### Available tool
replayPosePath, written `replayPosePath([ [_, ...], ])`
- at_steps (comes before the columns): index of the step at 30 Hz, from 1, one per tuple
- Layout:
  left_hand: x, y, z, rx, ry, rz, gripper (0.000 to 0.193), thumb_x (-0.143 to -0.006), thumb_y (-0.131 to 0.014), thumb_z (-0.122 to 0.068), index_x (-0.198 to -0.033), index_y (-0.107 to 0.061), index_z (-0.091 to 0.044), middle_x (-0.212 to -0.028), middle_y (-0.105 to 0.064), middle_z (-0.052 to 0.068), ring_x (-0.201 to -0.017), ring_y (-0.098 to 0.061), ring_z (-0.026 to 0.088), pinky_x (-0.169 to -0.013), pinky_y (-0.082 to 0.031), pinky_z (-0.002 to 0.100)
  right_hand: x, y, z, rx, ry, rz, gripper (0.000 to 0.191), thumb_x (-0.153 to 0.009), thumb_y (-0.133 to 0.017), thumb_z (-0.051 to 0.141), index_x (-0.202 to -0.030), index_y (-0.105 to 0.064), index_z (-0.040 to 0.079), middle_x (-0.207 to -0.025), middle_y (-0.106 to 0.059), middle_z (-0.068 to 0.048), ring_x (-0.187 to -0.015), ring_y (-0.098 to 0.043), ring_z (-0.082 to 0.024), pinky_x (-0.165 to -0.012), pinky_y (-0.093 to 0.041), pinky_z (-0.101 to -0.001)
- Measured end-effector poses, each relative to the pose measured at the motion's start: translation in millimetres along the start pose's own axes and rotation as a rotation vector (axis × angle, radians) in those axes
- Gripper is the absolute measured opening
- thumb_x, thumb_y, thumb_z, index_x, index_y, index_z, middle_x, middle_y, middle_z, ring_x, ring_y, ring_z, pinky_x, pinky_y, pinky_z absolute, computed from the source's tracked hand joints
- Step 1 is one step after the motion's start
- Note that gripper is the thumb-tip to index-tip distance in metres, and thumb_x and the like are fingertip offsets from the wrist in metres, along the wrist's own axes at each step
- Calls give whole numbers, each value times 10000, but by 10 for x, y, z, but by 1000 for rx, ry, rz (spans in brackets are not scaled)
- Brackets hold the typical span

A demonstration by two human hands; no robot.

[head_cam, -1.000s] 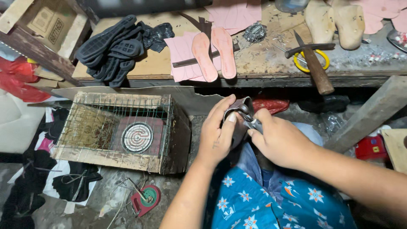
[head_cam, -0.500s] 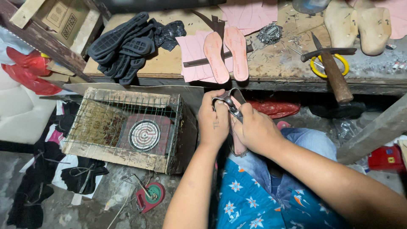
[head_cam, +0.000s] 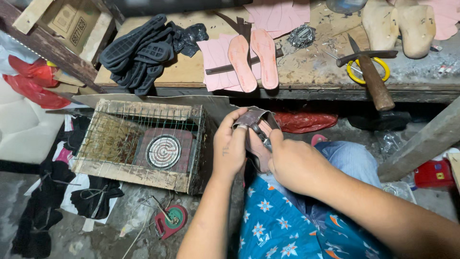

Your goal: The person hammers a brown insole onto a shoe last, then uses a prying tool to remove a pink insole from another last. They place the last on a small electric heater, then fit a brown shoe upper over the last and use a prying tool to secure the upper to the sole.

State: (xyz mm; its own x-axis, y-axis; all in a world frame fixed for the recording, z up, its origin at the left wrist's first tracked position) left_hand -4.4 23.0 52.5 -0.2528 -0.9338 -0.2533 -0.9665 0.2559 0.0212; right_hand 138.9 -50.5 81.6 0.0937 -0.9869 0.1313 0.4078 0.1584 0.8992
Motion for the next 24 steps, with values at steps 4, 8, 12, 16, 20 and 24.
replayPosePath([
  [4,-80,95,33,0,131,28,322,-960,-560,-152,-1199,-688,23,-1057,-741,68,-966,-660,120,-878,-529,257,-13,-86,47,-3,17,-45,351,-849,-638,226,-990,-451,-35,-740,-678,-257,-714,-697,-460,-656,-560,-551],
  [8,-160,151,64,-82,219,48,321,-902,-601,-143,-1152,-710,26,-971,-737,75,-851,-652,115,-760,-532,253,6,-109,85,-4,51,-105,310,-856,-622,208,-977,-456,-25,-756,-675,-257,-709,-696,-457,-636,-563,-550],
  [12,-273,146,51,-39,203,183,272,-879,-629,-124,-1104,-668,23,-944,-708,57,-833,-632,103,-734,-524,250,27,-148,35,6,20,-106,333,-971,-576,294,-999,-451,-14,-763,-680,-259,-705,-689,-464,-613,-554,-559],
  [16,-324,144,-44,-133,141,239,244,-861,-654,-144,-1041,-640,21,-902,-697,56,-822,-632,106,-721,-532,276,-16,-201,-57,-84,50,-84,309,-912,-583,250,-1026,-449,-5,-872,-681,-269,-819,-684,-474,-705,-543,-563],
  [20,-284,181,-169,-447,94,88,262,-869,-646,-178,-1066,-668,-6,-858,-714,118,-767,-657,169,-713,-542,314,58,-235,-185,-304,133,-124,355,-870,-604,209,-1141,-476,19,-984,-684,-269,-938,-657,-481,-784,-512,-559],
  [24,-240,150,-217,-548,12,5,290,-864,-615,-163,-1116,-663,-26,-914,-713,178,-778,-704,278,-726,-554,359,95,-333,-566,-513,-115,-54,385,-881,-619,284,-1208,-550,93,-950,-729,-208,-932,-722,-404,-807,-552,-478],
])
Point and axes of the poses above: each hand's wrist, its own x-axis away from the middle knuckle, its own y-axis out of the back of the hand, z = x × y, the point moved 4 cm from there along -x, towards the middle knuckle
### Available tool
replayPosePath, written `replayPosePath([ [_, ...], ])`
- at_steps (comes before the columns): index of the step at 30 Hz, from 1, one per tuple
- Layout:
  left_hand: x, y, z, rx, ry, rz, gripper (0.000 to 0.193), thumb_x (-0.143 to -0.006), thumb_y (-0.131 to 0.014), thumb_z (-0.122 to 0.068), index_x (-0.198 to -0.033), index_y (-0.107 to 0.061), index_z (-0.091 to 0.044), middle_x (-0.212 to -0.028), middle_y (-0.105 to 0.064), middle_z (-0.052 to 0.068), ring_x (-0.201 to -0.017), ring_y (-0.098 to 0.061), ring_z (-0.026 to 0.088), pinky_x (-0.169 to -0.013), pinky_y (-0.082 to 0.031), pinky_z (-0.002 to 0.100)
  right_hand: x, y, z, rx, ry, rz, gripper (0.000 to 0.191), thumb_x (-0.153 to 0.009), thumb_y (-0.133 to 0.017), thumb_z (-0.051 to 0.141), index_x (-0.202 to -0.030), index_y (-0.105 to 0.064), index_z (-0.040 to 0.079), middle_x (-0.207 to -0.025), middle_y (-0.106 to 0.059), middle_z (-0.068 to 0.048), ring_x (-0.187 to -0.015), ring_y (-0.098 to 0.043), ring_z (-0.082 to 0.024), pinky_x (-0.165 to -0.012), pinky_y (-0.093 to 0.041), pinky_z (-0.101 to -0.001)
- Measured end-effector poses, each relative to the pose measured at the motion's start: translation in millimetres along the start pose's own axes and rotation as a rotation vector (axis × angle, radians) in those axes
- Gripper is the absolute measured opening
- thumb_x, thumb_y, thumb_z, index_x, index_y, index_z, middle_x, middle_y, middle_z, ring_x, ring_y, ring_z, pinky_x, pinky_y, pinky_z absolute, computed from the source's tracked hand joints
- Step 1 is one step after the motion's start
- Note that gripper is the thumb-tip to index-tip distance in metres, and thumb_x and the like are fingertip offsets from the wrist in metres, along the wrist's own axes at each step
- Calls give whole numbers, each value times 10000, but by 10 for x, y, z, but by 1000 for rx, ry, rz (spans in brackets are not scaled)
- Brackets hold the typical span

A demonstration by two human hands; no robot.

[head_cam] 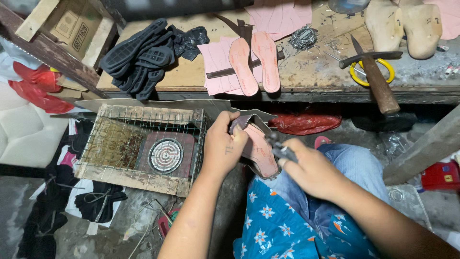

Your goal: The person hammers a brown insole onto a shoe last, then uses a prying tool to remove a pink insole from another last. They place the last on a small electric heater, then fit a brown shoe upper over the last and use a prying tool to secure the upper to the sole.

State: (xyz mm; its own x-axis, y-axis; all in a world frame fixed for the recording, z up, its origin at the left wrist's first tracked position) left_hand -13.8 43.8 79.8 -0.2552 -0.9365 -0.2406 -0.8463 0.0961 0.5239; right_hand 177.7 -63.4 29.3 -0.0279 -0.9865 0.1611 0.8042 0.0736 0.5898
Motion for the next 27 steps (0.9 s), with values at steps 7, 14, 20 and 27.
replayPosePath([
  [7,-15,-120,-75,-128,-237,-79,308,-833,-604,-114,-1123,-658,-26,-1055,-710,211,-940,-693,414,-801,-562,445,-921,656,-486,323,101,-429,656,-804,-693,181,-1393,-512,-45,-1288,-513,-301,-1142,-554,-476,-992,-464,-503],
  [14,-25,-172,74,125,-118,-25,399,-873,-654,-125,-1259,-621,-31,-1089,-733,168,-1001,-745,284,-891,-575,364,-1314,882,-381,674,154,-569,628,-810,-786,203,-1392,-627,27,-1255,-572,-199,-1174,-520,-415,-1010,-427,-516],
  [20,221,-518,207,471,-62,21,616,-861,-749,-126,-1401,-494,24,-1302,-623,157,-1203,-616,229,-1050,-481,358,-1192,1063,-448,671,198,-638,482,-838,-800,266,-1271,-677,92,-1287,-596,-130,-1223,-504,-374,-990,-388,-521],
  [27,19,-1027,246,707,111,458,547,-865,-744,-151,-1364,-582,7,-1241,-687,102,-1129,-642,157,-1008,-505,315,-974,1764,-1038,794,-252,-639,545,-809,-796,307,-1230,-672,-15,-1205,-595,-276,-1131,-548,-443,-917,-448,-537],
])
Point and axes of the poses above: each hand's wrist, its own x-axis away from the middle knuckle, its own y-axis out of the back of the hand, z = x × y, the point moved 4 cm from there along -x, towards the middle knuckle
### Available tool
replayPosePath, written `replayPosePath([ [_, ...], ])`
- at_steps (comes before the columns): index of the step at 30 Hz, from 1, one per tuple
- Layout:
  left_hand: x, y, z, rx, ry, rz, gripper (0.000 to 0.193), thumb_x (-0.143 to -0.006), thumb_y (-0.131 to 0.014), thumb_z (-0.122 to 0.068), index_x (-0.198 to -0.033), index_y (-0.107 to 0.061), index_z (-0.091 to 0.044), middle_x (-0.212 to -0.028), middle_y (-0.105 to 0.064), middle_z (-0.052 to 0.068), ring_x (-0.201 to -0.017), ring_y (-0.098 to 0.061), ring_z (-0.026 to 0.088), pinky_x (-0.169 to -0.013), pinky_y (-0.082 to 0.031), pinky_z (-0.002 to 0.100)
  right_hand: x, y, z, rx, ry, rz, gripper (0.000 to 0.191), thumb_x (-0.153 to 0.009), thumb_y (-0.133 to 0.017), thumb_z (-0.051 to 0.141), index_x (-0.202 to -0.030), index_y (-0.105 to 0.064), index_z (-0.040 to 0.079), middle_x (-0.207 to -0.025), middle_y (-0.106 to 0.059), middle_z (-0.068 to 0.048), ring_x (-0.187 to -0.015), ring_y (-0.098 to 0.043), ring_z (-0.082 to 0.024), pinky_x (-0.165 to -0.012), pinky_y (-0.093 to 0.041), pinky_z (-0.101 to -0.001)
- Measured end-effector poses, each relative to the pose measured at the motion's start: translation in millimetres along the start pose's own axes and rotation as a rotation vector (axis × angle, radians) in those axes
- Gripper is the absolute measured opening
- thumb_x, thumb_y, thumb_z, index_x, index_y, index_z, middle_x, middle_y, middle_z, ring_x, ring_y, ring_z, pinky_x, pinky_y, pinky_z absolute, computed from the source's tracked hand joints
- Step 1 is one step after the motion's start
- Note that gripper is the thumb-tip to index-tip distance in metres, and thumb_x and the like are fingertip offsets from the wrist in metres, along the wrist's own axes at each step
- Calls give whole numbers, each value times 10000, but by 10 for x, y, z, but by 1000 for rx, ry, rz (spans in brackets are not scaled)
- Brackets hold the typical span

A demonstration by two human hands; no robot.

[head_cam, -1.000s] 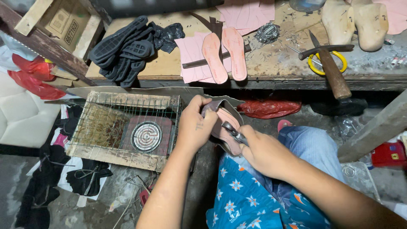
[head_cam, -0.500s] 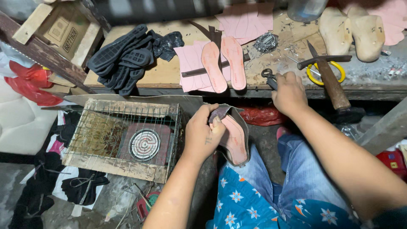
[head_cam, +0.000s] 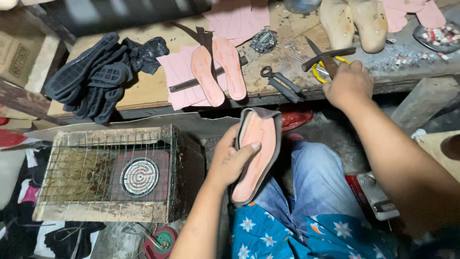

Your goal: The person hammers a brown insole onto a shoe last, then uses a prying tool to remove a pink insole from another last. They place the last on a small electric heater, then fit a brown shoe upper over the last and use a prying tool to secure the upper to the sole.

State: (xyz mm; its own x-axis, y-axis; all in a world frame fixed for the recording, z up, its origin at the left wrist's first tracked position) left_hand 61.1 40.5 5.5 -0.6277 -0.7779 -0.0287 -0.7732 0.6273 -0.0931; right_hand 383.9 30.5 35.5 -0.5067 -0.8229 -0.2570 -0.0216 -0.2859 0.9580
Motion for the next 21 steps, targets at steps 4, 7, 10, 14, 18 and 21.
replayPosePath([
  [4,-142,-407,373,-21,371,379,452,-825,-762,-166,-1235,-676,4,-1083,-735,63,-982,-660,134,-896,-526,282,-51,-57,-214,-83,-76,130,487,-865,-780,260,-1218,-657,-52,-1255,-583,-330,-1116,-599,-478,-952,-500,-510],
  [7,-170,-680,669,-127,500,535,408,-823,-778,-222,-1135,-715,34,-992,-742,73,-908,-665,158,-820,-539,310,185,-18,-384,-315,-9,-132,505,-817,-828,222,-1208,-643,-38,-1200,-623,-293,-1102,-615,-445,-951,-506,-489],
  [10,-226,-750,849,-289,506,561,446,-780,-789,-284,-1123,-748,0,-998,-766,67,-912,-683,157,-838,-534,298,717,-16,-653,-560,-38,-47,477,-844,-858,246,-1143,-624,-43,-1125,-652,-258,-1030,-656,-367,-908,-521,-468],
  [14,-273,-772,921,-252,593,615,480,-764,-779,-314,-1139,-742,-18,-1025,-777,77,-915,-705,165,-844,-546,306,1708,-238,-876,-1306,-512,703,423,-835,-708,212,-1232,-628,91,-859,-693,-142,-694,-613,-266,-635,-522,-419],
  [18,-301,-772,913,-307,607,612,478,-771,-787,-318,-1134,-746,-9,-1018,-777,86,-911,-704,171,-837,-546,307,2361,-78,-1018,-750,-300,339,405,-869,-748,131,-1229,-592,29,-950,-669,-103,-884,-645,-177,-794,-512,-350],
  [21,-294,-786,933,-282,628,598,477,-769,-787,-310,-1139,-742,-13,-1017,-771,79,-911,-702,172,-836,-548,310,2637,-111,-1058,-1085,-367,304,383,-906,-677,71,-1261,-541,26,-965,-628,-116,-866,-644,-195,-783,-536,-344],
])
Point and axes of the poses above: each hand's wrist, its own x-axis away from the middle knuckle, its own y-axis out of the back of the hand, z = x × y, the point moved 4 cm from there along -x, towards the middle knuckle
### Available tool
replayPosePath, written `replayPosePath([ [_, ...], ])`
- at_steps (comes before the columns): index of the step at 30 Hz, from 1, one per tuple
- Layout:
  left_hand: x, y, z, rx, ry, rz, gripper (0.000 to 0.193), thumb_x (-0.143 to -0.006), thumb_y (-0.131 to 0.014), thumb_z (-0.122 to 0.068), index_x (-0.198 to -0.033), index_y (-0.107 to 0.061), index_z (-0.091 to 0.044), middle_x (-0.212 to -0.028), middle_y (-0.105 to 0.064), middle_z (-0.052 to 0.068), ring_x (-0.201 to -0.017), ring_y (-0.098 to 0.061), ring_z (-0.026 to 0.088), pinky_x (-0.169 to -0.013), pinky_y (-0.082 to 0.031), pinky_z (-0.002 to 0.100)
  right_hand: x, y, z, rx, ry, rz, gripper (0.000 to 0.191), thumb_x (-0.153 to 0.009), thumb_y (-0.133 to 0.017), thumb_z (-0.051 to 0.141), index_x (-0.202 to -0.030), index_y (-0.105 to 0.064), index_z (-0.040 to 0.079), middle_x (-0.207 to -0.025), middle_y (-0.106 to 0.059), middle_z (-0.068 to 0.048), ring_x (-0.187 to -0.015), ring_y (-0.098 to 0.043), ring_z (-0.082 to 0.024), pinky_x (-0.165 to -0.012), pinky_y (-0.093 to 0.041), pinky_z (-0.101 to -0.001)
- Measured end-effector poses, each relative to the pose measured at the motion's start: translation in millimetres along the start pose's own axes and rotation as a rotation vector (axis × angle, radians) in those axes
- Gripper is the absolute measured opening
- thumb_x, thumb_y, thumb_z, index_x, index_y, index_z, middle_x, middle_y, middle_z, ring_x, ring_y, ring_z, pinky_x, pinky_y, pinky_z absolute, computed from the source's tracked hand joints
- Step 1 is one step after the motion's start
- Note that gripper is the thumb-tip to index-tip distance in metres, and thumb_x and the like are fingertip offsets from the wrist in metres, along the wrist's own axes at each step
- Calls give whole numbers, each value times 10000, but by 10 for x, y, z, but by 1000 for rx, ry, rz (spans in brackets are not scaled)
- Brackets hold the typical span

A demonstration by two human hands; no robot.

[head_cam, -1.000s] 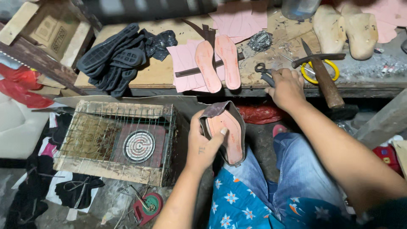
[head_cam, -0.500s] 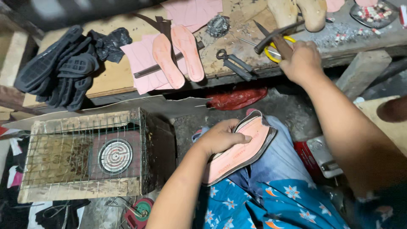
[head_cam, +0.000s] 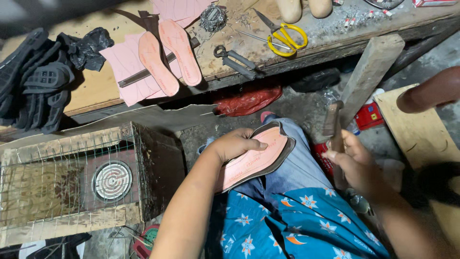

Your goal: The person hammers a brown insole onto a shoe last, then uses a prying tool to remove a pink insole from another last. They place the last on a small electric heater, then fit a brown shoe upper over the last and use a prying tool to secure the upper to the sole.

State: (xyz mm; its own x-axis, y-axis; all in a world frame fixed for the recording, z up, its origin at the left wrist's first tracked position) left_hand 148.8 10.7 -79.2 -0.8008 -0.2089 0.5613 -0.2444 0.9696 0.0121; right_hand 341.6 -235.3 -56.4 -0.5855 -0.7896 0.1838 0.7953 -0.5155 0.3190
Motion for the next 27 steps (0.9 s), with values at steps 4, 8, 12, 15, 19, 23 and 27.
replayPosePath([
  [4,-47,-35,11,72,10,31,471,-768,-793,-296,-1145,-743,-19,-1008,-756,78,-895,-684,170,-816,-540,316,73,-24,-111,-256,30,127,501,-839,-676,68,-1271,-423,52,-1068,-653,-55,-855,-735,-164,-678,-613,-328],
  [8,-81,-50,10,78,9,29,451,-769,-793,-289,-1131,-742,-26,-1001,-763,71,-888,-696,162,-805,-545,305,110,-87,-174,-49,10,43,567,-850,-703,93,-1351,-443,41,-926,-641,-91,-693,-645,-170,-584,-547,-320],
  [12,-105,-54,43,90,27,7,431,-774,-793,-275,-1118,-749,-20,-988,-763,74,-868,-696,161,-782,-544,303,136,-159,22,63,303,-120,460,-995,-623,148,-1413,-470,34,-942,-635,-88,-788,-589,-131,-687,-499,-281],
  [15,-127,-83,64,133,16,47,415,-777,-801,-259,-1097,-742,-1,-976,-766,88,-840,-703,174,-762,-559,315,119,-219,186,378,330,-77,388,-977,-654,195,-1302,-530,24,-907,-656,-138,-813,-594,-158,-700,-488,-305],
  [19,-143,-99,72,148,-15,60,401,-788,-788,-256,-1108,-739,-21,-977,-762,73,-837,-703,155,-765,-567,301,187,-152,302,31,64,-59,370,-987,-619,240,-1282,-567,23,-784,-618,-124,-636,-583,-136,-604,-501,-303],
  [23,-141,-91,77,153,7,37,400,-789,-790,-248,-1104,-739,-6,-972,-760,83,-828,-698,169,-749,-556,319,217,-243,419,464,37,-111,444,-937,-676,263,-1261,-552,-15,-761,-645,-154,-660,-629,-157,-637,-504,-338],
  [27,-133,-97,57,160,-16,36,402,-774,-793,-251,-1101,-743,-22,-970,-762,78,-830,-704,168,-756,-563,314,219,-269,363,297,-131,-9,383,-962,-656,325,-1257,-598,88,-736,-675,-156,-620,-665,-191,-626,-539,-355],
])
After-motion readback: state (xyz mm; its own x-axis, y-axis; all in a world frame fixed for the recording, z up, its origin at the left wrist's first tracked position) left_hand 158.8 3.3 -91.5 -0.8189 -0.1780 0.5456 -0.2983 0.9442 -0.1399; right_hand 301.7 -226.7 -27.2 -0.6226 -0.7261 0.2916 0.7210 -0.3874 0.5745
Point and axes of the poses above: each hand's wrist, its own x-axis away from the middle knuckle, its own y-axis out of the back of the hand, z = x × y, the point moved 4 cm from there along -x, towards the middle knuckle
